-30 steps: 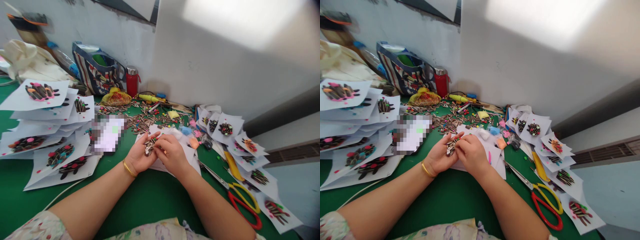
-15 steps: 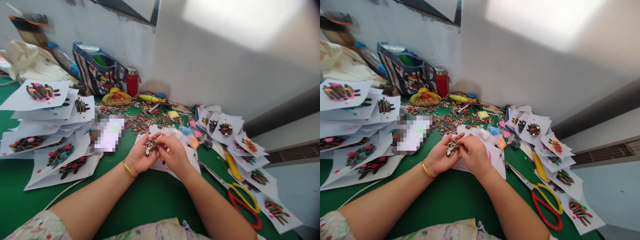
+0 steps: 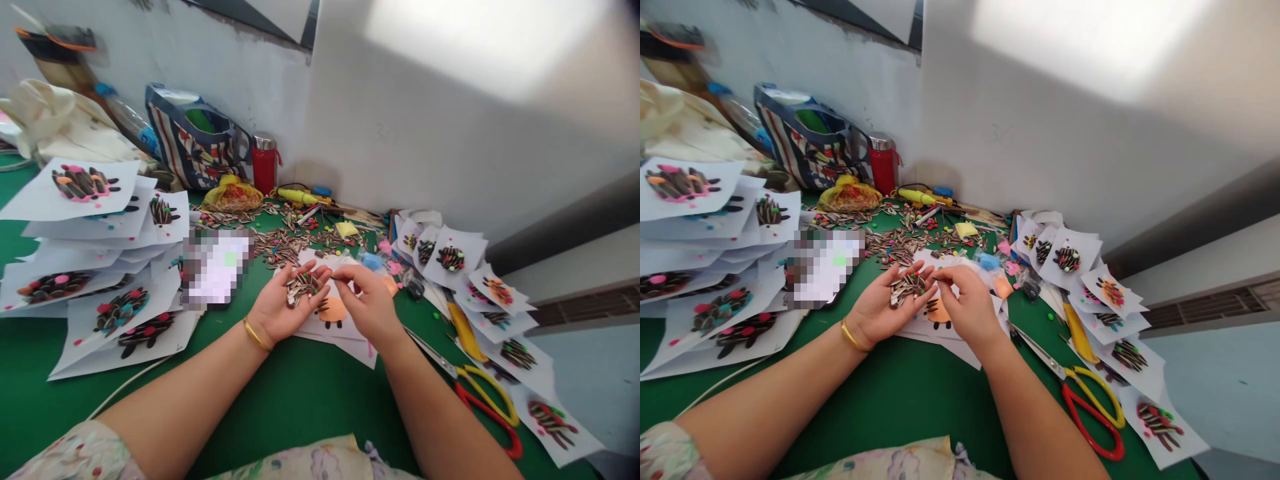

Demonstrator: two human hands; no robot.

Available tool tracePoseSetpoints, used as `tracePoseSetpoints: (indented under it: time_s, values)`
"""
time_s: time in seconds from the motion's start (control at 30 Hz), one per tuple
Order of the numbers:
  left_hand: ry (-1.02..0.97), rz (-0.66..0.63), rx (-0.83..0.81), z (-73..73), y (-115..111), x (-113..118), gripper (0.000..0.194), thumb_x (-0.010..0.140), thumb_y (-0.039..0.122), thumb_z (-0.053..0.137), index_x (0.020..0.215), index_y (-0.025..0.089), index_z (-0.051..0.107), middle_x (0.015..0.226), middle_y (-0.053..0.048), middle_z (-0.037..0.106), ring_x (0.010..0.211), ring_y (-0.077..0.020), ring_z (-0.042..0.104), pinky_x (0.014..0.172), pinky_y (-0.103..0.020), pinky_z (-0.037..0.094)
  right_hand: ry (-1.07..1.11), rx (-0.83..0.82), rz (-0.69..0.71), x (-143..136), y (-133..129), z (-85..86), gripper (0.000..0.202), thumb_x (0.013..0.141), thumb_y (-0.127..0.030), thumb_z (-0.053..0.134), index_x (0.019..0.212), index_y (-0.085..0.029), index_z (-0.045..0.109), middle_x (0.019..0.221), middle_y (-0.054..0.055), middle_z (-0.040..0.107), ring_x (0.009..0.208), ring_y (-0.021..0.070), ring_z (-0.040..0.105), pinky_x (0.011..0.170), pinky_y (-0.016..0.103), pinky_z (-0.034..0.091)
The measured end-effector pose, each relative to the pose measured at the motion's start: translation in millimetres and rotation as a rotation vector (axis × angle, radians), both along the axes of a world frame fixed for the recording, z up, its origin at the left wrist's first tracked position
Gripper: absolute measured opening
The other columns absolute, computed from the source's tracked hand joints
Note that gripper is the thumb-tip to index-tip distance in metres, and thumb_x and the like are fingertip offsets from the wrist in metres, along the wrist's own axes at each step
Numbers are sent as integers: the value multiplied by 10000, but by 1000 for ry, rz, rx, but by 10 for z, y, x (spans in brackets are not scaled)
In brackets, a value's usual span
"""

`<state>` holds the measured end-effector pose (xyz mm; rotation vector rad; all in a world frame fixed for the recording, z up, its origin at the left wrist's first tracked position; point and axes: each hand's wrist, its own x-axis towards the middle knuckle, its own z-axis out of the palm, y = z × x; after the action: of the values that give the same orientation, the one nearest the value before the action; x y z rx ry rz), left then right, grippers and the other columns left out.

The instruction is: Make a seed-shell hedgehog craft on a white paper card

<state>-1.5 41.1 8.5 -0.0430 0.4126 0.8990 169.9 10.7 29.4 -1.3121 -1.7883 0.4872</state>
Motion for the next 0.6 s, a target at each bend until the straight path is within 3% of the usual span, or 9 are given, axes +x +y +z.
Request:
tracePoseSetpoints:
  time_s: [0.13,0.3,0.6]
  values:
    - [-5,51,-29,-6,37,-29,335,982,365,403,1110,140,615,1129,-156,663,1131,-259,636,929,-438,554,-150,-135,72,189,-76,-30,124,894,-194,578,926,-233,691,909,20,681,861,166,611,771,294,472]
    - [37,73,-30,-30,55,-30,345,985,364,392,1065,126,628,1100,-152,672,1115,-260,643,943,-449,546,-339,-238,164,213,-204,-204,152,874,-133,587,906,-227,702,897,20,687,853,170,616,788,295,460]
    - [35,59,-16,-29,52,-29,332,986,351,390,1059,132,629,1094,-147,675,1111,-253,643,944,-446,543,-569,-31,155,153,-209,-297,117,881,-147,599,902,-206,698,862,47,670,848,187,590,762,292,431]
